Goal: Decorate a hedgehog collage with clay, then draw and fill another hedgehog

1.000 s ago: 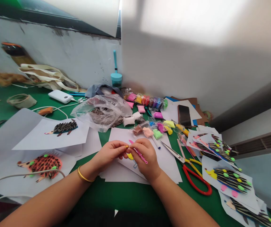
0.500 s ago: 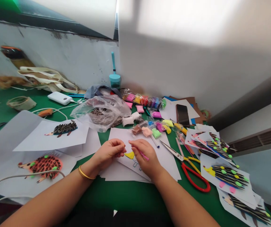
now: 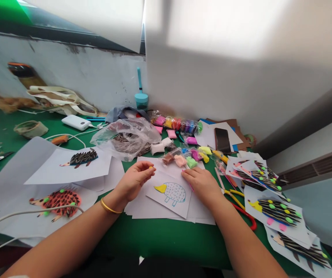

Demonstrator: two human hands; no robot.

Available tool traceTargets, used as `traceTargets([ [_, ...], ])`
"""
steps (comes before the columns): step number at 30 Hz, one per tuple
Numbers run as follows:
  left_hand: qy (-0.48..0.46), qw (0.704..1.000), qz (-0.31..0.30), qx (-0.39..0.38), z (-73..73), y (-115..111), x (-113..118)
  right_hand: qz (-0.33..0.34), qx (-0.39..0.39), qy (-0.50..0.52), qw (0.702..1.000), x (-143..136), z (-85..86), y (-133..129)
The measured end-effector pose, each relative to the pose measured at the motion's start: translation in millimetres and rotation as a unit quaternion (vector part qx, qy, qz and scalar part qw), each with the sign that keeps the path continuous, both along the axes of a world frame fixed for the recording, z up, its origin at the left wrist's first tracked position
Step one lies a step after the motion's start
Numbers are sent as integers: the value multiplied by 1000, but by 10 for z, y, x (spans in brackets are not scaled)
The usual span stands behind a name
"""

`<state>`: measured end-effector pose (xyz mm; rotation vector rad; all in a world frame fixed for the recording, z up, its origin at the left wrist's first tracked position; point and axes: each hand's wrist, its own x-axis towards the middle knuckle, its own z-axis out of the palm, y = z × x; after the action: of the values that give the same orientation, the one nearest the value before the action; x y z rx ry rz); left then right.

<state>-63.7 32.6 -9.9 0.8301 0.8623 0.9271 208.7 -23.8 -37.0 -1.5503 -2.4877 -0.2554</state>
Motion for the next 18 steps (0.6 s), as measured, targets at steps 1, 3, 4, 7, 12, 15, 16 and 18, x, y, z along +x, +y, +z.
traceTargets([
  [1,-2,1000,-10,-7,46,-3,17,-1,-1,-7,1000,13,-7,3],
  [3,4,1000,-29,-11,126,6,45,-3,-2,-11,1000,34,-13,11],
  [4,12,999,-36,0,154,18,57,-6,1,-5,1000,34,-5,12],
  [7,70,993,-50,80,169,82,90,-14,10,43,999,-65,59,-27],
  [12,146,964,-57,214,-61,193,161,27,-57,129,990,-558,120,-252],
  [15,166,958,-60,226,-247,224,186,17,-72,102,992,-819,70,-406],
  [16,173,959,-54,217,-294,232,183,15,-70,92,993,-870,50,-445],
  [18,193,954,-59,222,-355,252,160,21,-61,76,995,-918,16,-496],
])
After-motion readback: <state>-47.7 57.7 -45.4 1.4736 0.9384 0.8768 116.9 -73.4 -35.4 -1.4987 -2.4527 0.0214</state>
